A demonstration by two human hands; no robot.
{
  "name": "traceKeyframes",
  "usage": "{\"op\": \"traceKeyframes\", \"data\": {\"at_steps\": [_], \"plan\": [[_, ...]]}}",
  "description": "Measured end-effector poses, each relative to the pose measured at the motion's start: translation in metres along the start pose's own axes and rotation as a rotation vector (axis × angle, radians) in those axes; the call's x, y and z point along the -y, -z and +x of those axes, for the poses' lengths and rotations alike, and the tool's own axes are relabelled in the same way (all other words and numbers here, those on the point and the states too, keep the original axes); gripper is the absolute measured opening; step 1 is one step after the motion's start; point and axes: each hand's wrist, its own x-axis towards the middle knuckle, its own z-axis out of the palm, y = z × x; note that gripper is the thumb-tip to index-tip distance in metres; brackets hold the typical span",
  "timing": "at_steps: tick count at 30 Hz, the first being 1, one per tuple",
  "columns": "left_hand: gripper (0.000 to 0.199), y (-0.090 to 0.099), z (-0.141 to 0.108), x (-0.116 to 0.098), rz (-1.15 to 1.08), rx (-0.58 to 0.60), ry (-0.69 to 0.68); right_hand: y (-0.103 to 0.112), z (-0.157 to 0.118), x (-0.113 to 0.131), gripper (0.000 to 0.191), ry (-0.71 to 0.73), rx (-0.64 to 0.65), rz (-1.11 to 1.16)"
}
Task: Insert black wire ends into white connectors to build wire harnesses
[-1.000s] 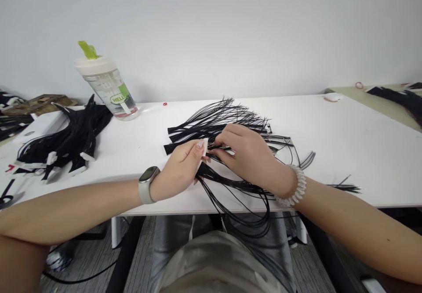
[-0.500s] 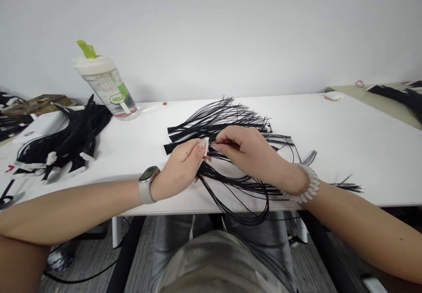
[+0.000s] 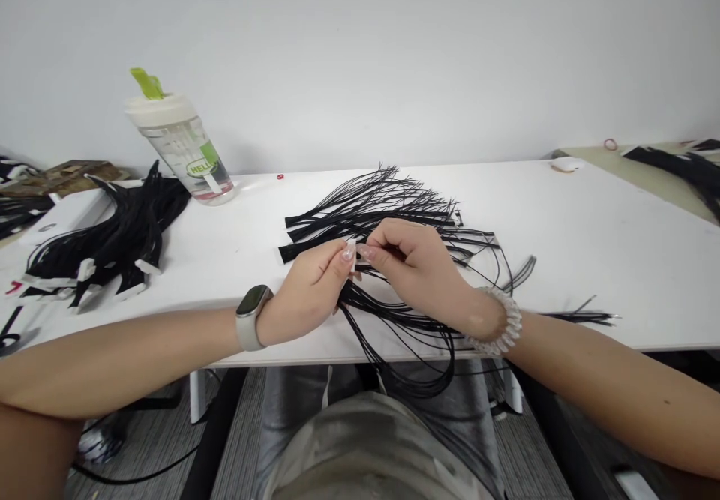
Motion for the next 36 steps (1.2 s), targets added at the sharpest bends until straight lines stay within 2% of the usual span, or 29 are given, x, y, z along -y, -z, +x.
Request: {"op": "traceKeyframes", "data": {"at_steps": [9, 19, 22, 25, 31, 33, 36], "plan": [[0.033, -0.001, 0.001, -0.002, 0.067, -0.005, 0.021, -0.004, 0.001, -0.003, 0.022, 0.047, -0.102, -0.084], [0.032, -0.002, 0.0, -0.002, 0.12, 0.009, 0.007, -0.005, 0.002, -0.005, 0.018, 0.119, -0.076, -0.126], [0.031, -0.003, 0.0, -0.001, 0.047, 0.002, 0.041, -0.005, 0.004, -0.005, 0.018, 0.106, -0.081, -0.111], [0.033, -0.003, 0.001, -0.001, -0.088, -0.016, 0.134, -0.003, 0.007, -0.006, 0.021, 0.069, -0.071, -0.09], [0.034, -0.005, 0.004, 0.007, -0.353, -0.07, 0.319, 0.013, 0.014, -0.022, 0.019, -0.023, 0.075, -0.107], [0.034, -0.005, 0.005, 0.01, -0.424, -0.089, 0.328, 0.021, 0.016, -0.025, 0.017, 0.02, 0.067, -0.172], [0.034, -0.006, 0.007, 0.013, -0.449, -0.11, 0.325, 0.036, 0.018, -0.022, 0.034, 0.142, -0.022, -0.247]]}}
